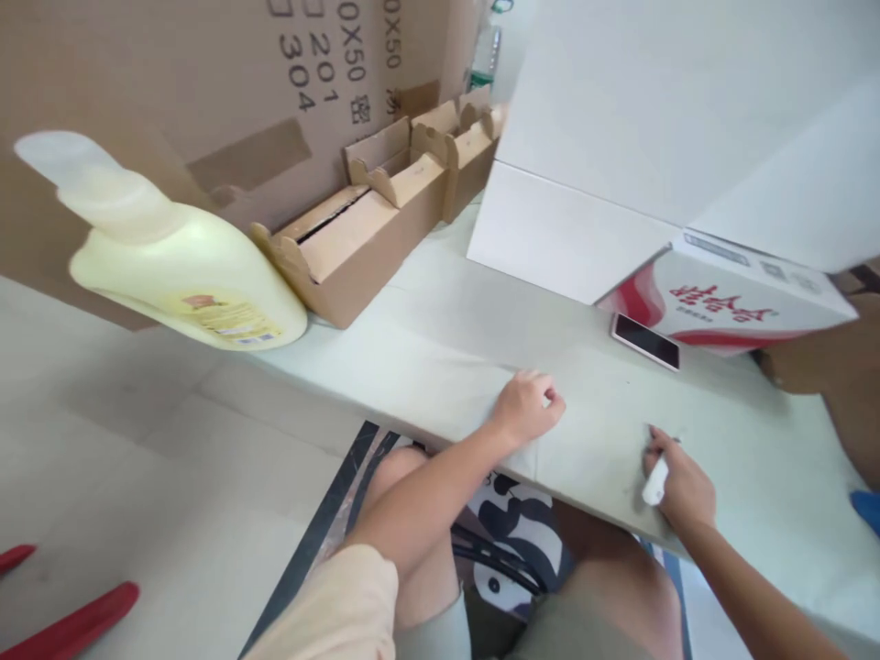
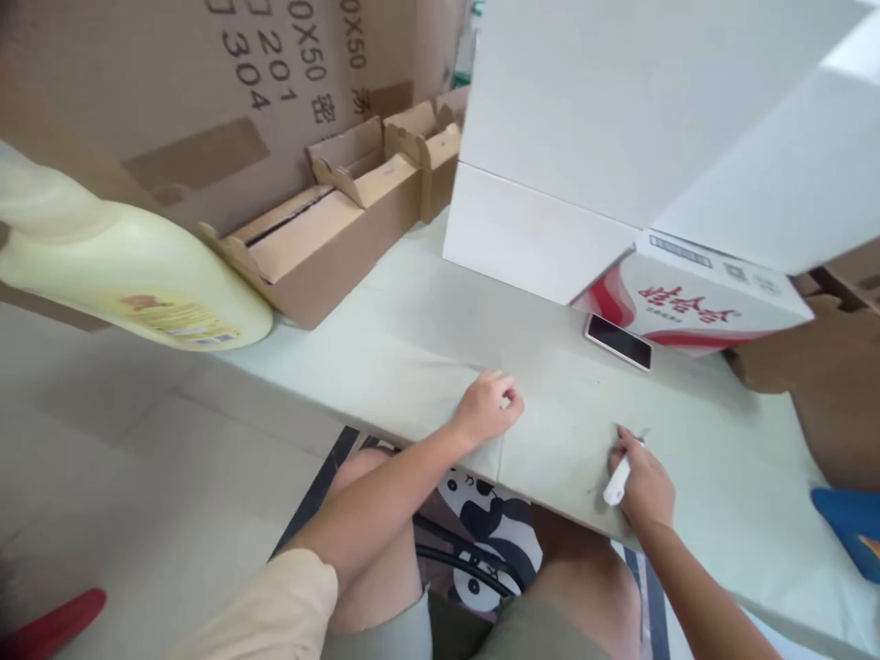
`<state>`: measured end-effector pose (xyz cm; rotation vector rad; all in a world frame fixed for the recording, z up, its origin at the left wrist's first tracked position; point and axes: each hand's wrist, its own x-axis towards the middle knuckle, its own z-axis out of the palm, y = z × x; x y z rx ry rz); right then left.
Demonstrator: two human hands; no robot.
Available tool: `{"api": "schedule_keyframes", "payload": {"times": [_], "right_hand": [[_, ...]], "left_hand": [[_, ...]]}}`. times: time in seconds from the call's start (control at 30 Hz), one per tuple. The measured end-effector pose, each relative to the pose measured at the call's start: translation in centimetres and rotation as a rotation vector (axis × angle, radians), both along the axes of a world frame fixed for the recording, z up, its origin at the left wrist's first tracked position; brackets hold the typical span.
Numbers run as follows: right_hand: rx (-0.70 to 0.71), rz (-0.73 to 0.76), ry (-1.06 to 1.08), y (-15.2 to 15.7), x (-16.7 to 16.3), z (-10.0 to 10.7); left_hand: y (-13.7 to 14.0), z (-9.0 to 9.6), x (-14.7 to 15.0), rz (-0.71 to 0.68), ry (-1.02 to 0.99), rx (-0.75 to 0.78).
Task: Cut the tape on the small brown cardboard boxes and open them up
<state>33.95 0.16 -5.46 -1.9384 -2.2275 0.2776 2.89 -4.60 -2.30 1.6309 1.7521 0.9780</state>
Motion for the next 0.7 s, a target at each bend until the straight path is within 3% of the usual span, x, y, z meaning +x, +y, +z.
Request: {"api": "schedule_keyframes", "payload": {"times": [0.13, 0.23, 0.37, 0.47, 0.57, 0.7], "right_hand": [[0.054, -0.099, 0.088, 0.3, -1.5, 1.0], [0.185, -0.001, 0.197, 2.6, -7.3, 3.5], [0.398, 0.411, 0.344, 6.5, -22.4, 8.9], [0.335, 0.735, 0.44, 8.5, -34.9, 12.6], [0.254, 0.841, 0.453, 9.0, -45.1, 14.9], [0.211, 0.862, 0.503, 9.7, -53.6, 14.7]], "left_hand": [[-1.2, 0.3, -1.9, -0.063, -0.028, -0.132], [-0.7, 1.1, -2.9, -0.133, -0.02, -0.239], [0.4, 1.4, -3.3, -0.232, -0.043, -0.29], [0.8, 1.0, -2.9, -0.252, -0.063, -0.3], [1.0, 0.8, -2.3, -0.226, -0.091, -0.343], [1.3, 1.0, -2.0, -0.291, -0.107, -0.416]]}}
